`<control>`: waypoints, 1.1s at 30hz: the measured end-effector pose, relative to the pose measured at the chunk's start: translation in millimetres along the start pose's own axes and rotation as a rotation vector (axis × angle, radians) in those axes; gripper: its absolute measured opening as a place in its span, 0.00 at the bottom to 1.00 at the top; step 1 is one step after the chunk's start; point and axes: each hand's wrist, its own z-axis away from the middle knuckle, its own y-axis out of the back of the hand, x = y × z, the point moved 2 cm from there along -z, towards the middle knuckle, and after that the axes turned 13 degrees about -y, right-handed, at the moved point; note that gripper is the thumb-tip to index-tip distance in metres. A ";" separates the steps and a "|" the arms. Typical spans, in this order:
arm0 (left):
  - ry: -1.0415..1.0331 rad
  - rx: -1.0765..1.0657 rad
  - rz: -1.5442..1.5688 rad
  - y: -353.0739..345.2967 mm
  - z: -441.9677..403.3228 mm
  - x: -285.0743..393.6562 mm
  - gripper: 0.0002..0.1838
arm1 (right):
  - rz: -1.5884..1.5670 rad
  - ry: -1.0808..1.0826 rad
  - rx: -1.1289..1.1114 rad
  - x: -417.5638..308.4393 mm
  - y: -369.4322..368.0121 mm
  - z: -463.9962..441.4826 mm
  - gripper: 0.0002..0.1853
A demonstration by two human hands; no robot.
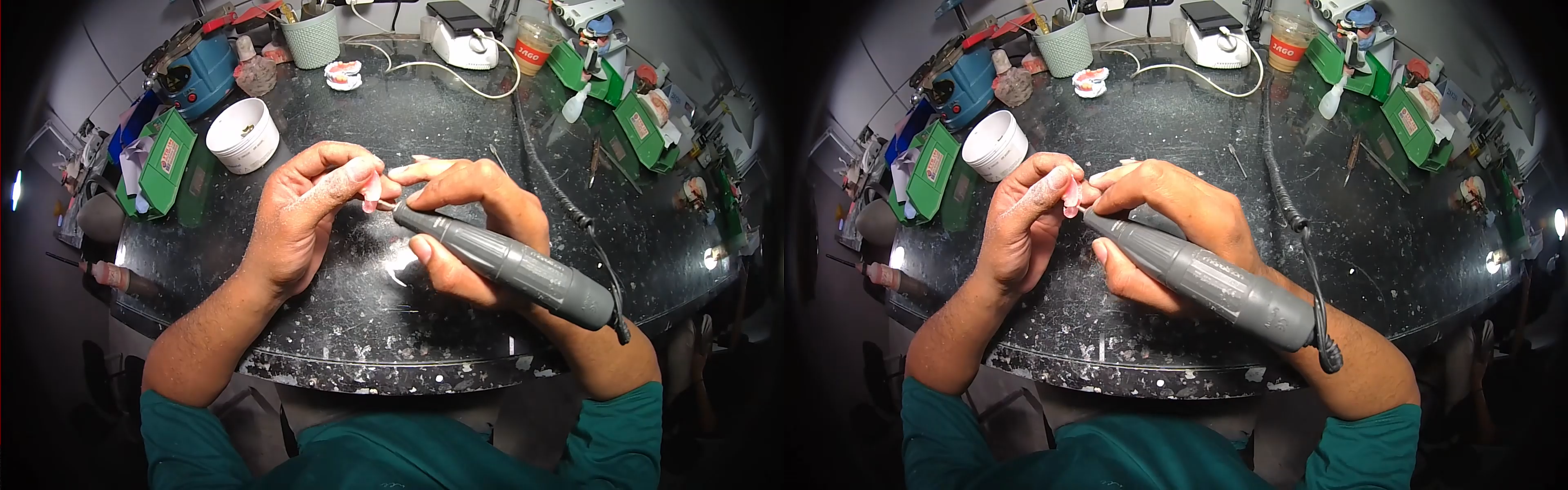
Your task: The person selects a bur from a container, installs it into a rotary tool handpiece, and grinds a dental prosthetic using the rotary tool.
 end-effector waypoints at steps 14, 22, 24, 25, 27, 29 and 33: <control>0.059 0.100 -0.010 -3.4 1.8 -2.1 0.07 | 0.067 0.052 0.159 5.8 -6.1 -0.6 0.25; 0.031 0.060 -0.021 -5.0 5.3 -3.3 0.06 | 0.029 -0.061 0.103 8.6 -7.0 2.6 0.23; 0.023 0.061 -0.040 -6.2 5.3 -2.2 0.06 | 0.022 -0.044 0.137 9.6 -6.9 2.3 0.22; 0.006 0.057 -0.067 -8.4 5.2 -1.0 0.07 | 0.024 -0.035 0.141 10.1 -6.3 2.2 0.22; -0.027 0.047 -0.121 -13.3 5.7 1.5 0.11 | 0.027 -0.030 0.148 9.7 -5.4 2.6 0.22; -0.022 0.040 -0.100 -14.5 7.2 2.0 0.15 | 0.027 -0.039 0.152 8.6 -5.2 3.5 0.22; -0.140 -0.039 -0.198 -11.6 7.6 -0.2 0.17 | 0.069 0.023 0.105 6.0 -3.8 3.2 0.23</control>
